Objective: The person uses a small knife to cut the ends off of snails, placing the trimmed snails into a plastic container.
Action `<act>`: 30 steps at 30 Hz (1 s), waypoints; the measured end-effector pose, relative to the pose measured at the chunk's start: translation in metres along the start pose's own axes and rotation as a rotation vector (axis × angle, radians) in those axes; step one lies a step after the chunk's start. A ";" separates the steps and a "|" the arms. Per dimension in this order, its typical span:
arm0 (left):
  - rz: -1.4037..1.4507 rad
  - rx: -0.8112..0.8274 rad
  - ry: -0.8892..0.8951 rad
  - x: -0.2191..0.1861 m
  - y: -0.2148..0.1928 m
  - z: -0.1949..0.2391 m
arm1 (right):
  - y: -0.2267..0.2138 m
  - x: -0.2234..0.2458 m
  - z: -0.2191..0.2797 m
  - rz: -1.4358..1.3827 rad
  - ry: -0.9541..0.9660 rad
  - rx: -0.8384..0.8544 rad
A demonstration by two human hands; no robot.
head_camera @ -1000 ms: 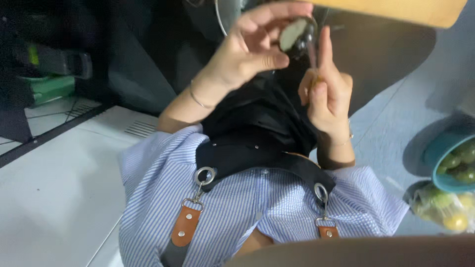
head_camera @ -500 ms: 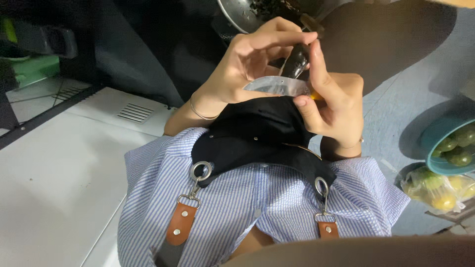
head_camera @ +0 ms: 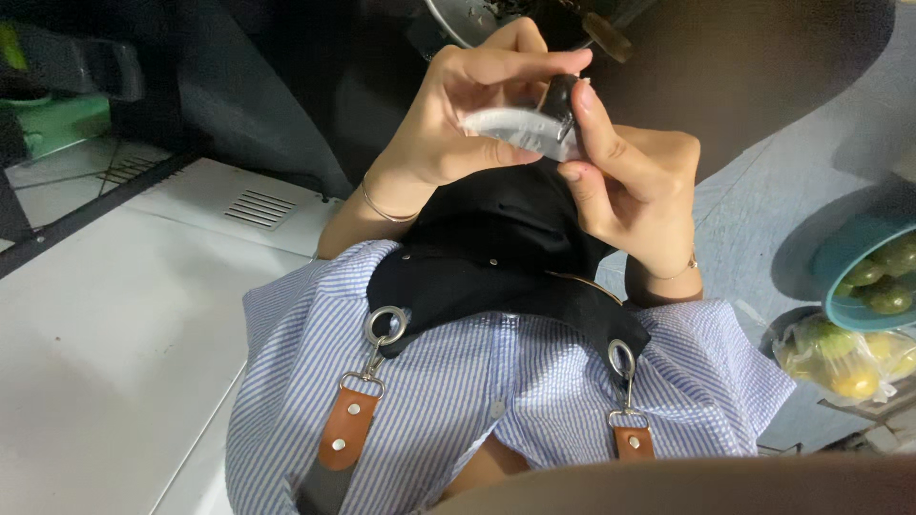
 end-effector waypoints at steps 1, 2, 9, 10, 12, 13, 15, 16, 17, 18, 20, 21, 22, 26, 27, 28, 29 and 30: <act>0.001 0.001 -0.001 0.000 0.000 0.000 | 0.001 0.000 0.000 0.000 0.001 -0.001; -0.012 -0.005 0.007 0.000 -0.001 0.000 | 0.001 0.001 -0.001 0.004 0.000 -0.006; -0.091 -0.041 0.080 0.001 -0.006 0.002 | 0.002 0.000 -0.001 -0.006 -0.029 -0.041; -0.092 -0.042 0.079 0.001 -0.006 0.002 | -0.001 0.003 -0.003 -0.007 -0.029 -0.040; -0.139 -0.067 0.077 0.000 -0.008 0.002 | 0.004 -0.002 -0.006 -0.005 0.093 0.084; -0.138 -0.067 0.076 -0.001 -0.007 0.003 | 0.004 -0.004 -0.005 -0.006 0.094 0.084; -0.123 -0.080 0.035 0.000 -0.005 0.004 | 0.005 -0.006 -0.004 -0.047 0.078 0.112; -0.122 -0.081 0.033 0.001 -0.005 0.003 | 0.007 -0.006 -0.003 -0.048 0.080 0.113; -0.138 -0.093 0.072 -0.001 -0.005 0.003 | 0.006 -0.004 -0.003 -0.073 0.068 0.083; -0.155 -0.104 0.113 -0.003 -0.006 0.002 | 0.005 -0.003 -0.004 -0.098 0.055 0.051; -0.138 -0.110 0.076 -0.007 -0.003 0.004 | 0.005 -0.008 -0.003 -0.117 0.059 0.028; -0.122 -0.116 0.039 -0.007 -0.002 0.005 | 0.004 -0.011 -0.002 -0.137 0.062 0.004; -0.122 -0.116 0.039 -0.007 -0.003 0.005 | 0.003 -0.012 -0.004 -0.137 0.062 0.005; 0.057 -0.088 0.048 -0.006 -0.003 0.004 | 0.003 -0.015 -0.011 -0.253 0.119 0.008; 0.146 -0.108 0.052 -0.006 -0.004 0.004 | 0.001 -0.015 -0.014 -0.256 0.129 -0.026; 0.145 -0.110 0.056 -0.002 -0.008 0.004 | 0.002 -0.015 -0.017 -0.254 0.126 -0.023; 0.129 -0.116 0.092 0.000 -0.012 0.004 | 0.000 -0.013 -0.020 -0.153 0.110 -0.044; 0.113 -0.121 0.125 0.002 -0.017 0.004 | -0.001 -0.012 -0.023 -0.053 0.094 -0.069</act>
Point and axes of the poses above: each hand's wrist, its own z-axis away from the middle knuckle, its own y-axis out of the palm, x = y × z, the point moved 8 cm from there along -z, towards the middle knuckle, and after that the axes turned 8 degrees about -z, right-handed, at the moved point
